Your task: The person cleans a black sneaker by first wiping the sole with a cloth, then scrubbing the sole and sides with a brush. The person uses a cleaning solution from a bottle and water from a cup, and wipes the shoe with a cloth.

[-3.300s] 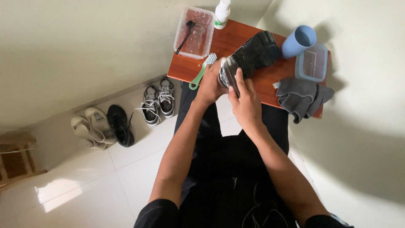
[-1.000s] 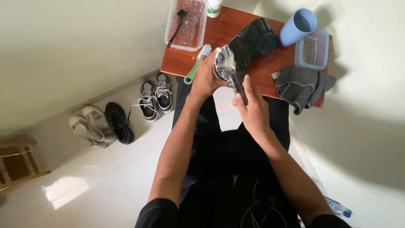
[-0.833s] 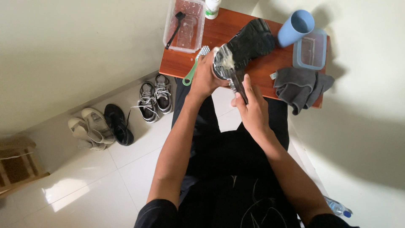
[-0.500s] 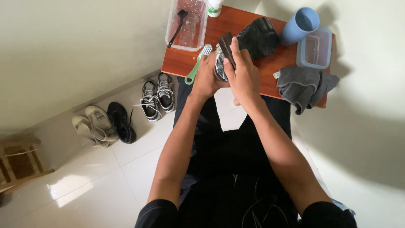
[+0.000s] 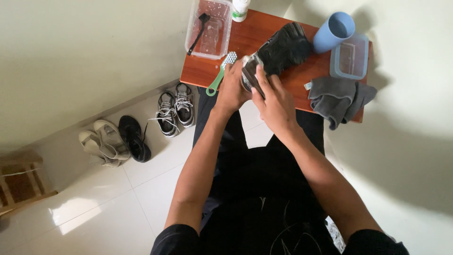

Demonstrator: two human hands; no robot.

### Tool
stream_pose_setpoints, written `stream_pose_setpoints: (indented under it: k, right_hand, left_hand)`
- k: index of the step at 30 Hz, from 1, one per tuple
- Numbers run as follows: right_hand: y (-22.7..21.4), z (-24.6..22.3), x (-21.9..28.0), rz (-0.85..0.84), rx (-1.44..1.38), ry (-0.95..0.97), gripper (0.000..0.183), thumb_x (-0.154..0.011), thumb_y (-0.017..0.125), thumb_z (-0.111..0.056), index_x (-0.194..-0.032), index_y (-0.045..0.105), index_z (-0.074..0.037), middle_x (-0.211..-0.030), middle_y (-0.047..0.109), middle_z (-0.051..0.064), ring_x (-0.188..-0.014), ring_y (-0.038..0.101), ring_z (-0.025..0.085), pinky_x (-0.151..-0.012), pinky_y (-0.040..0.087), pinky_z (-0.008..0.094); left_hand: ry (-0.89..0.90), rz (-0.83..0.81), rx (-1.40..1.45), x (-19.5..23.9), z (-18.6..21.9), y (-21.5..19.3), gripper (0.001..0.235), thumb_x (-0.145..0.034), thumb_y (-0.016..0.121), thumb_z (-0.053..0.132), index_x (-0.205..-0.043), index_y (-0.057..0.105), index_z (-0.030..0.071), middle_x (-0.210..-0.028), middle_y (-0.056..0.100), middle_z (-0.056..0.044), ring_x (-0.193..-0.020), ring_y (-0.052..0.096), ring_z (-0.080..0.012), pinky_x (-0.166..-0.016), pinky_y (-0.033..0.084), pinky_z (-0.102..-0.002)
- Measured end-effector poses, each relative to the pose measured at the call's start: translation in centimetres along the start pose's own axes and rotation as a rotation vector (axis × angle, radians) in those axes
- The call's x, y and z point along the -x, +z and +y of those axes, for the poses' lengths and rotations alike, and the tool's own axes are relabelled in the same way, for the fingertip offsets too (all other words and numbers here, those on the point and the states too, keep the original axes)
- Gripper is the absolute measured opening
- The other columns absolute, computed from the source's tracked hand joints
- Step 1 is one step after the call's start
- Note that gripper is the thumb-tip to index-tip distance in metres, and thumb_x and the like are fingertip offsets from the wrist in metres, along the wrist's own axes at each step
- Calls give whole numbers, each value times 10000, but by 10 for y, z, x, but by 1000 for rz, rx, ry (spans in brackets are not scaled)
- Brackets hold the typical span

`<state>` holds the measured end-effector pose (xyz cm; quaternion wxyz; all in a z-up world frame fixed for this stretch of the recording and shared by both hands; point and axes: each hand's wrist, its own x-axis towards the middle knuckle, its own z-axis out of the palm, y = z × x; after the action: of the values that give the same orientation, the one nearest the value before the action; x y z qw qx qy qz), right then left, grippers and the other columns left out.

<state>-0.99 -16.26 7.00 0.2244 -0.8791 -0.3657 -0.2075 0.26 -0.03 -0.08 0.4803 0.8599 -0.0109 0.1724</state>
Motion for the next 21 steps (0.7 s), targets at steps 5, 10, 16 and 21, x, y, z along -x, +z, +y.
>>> stream_pose_setpoints:
  k: [5,10,16,21]
  right_hand:
    - [18,-9,-40,51,20,24,523,-1068,598,-255,-1552,454,-119,-1007,595,137,-727,694,384,-492,559,418]
    - [7,-18,0,43,55,-7,532,-1049,605,-255,-1547,474,-117,-1006,577,91,-724,678,358,-460,535,376]
    - [-2,-8,29,-23,134,-52,577,-998,632,-283,-1547,513,-150,-982,564,62,-704,659,315,-443,513,367]
    - [14,3,-40,9,57,-38,557,-1050,619,-284,-1564,456,-147,-997,579,131,-775,682,395,-477,546,437]
  left_hand:
    - [29,-36,-29,-3,2,-6,850,-601,943,324,-1327,557,107,-1227,573,-40,-1169,458,-308,-722,622,-479]
    - [37,-44,-11,-4,-19,-1,769,-716,891,287,-1378,543,106,-1304,561,-38,-1127,474,-315,-683,619,-481]
    - [35,4,16,-1,5,-11,779,-684,914,370,-1322,554,103,-1145,577,-14,-1142,455,-302,-696,610,-487]
    - [85,-27,-2,-2,22,-22,854,-586,961,475,-1267,580,128,-1147,551,-58,-1134,429,-329,-768,603,-435]
